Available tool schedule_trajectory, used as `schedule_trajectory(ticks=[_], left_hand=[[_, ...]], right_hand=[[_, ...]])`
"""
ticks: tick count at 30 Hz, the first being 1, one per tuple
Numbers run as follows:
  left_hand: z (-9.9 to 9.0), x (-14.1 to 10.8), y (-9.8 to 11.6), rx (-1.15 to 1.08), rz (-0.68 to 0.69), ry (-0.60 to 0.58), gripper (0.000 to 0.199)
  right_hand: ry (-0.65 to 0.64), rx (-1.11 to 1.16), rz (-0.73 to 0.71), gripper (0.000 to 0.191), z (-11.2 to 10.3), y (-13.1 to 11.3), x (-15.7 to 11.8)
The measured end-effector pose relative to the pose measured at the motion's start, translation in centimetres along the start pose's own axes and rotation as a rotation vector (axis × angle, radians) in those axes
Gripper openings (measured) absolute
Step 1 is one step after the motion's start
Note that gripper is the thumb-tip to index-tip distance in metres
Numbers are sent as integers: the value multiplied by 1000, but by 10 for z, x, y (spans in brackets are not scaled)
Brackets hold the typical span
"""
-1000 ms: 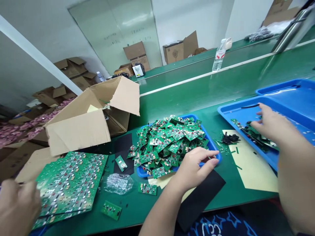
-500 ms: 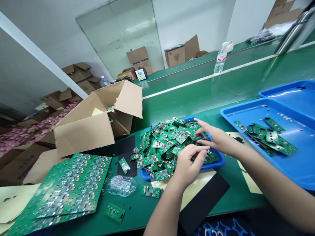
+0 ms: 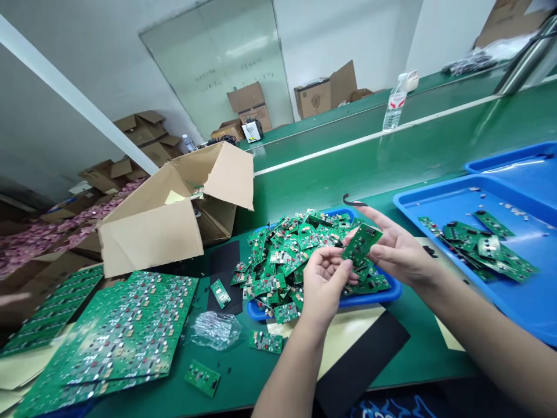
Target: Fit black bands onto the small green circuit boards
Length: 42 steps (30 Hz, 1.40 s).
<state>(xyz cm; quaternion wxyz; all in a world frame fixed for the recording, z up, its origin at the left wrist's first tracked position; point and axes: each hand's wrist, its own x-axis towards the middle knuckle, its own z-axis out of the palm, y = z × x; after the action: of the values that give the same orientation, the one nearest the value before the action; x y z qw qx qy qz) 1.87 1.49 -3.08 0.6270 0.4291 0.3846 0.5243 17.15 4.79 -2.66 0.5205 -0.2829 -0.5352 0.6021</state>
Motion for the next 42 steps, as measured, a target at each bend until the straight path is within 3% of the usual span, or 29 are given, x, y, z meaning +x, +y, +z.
schedule_trajectory(ticks=[3, 5, 7, 9, 12, 14, 17, 20, 23, 26, 28, 37, 42], left_hand=[[-4, -1, 2, 109, 63, 45, 31], [-5, -4, 3, 246, 204, 87, 27], [-5, -7, 3, 373, 351, 90, 30], [-3, -11, 3, 452, 400, 15, 34], [1, -13, 3, 445, 346, -89, 26], [1, -14, 4, 375, 330, -81, 18], [-1, -11, 7, 211, 359, 46, 14], [-6, -6, 12, 2, 341, 218, 14], [-8, -4, 16, -84, 184, 203, 24], [-4, -5, 16, 23, 14, 21, 34], [0, -7, 15, 117, -40, -44, 27], [1, -12, 14, 176, -25, -72, 31], [-3, -10, 9, 139, 9, -49, 29]], right_hand=[[43, 28, 25, 82, -5, 3, -1], [30, 14, 42, 86, -9, 4, -2], [-36, -17, 62, 89, -12, 5, -6], [-129, -38, 74, 90, -13, 7, -11], [-217, -32, 70, 83, -10, 11, -17], [-215, -18, 42, 79, -8, 12, -18], [-122, -48, -43, 69, -7, 9, -15], [22, -150, -146, 42, -9, 2, -13], [46, -293, -192, 18, -9, -3, -15], [-19, -403, -187, 16, -7, -3, -19], [-73, -462, -209, 14, -5, -2, -22], [-178, -790, -496, 34, -10, 5, -16], [-112, -1041, -539, 43, -7, 11, -16]])
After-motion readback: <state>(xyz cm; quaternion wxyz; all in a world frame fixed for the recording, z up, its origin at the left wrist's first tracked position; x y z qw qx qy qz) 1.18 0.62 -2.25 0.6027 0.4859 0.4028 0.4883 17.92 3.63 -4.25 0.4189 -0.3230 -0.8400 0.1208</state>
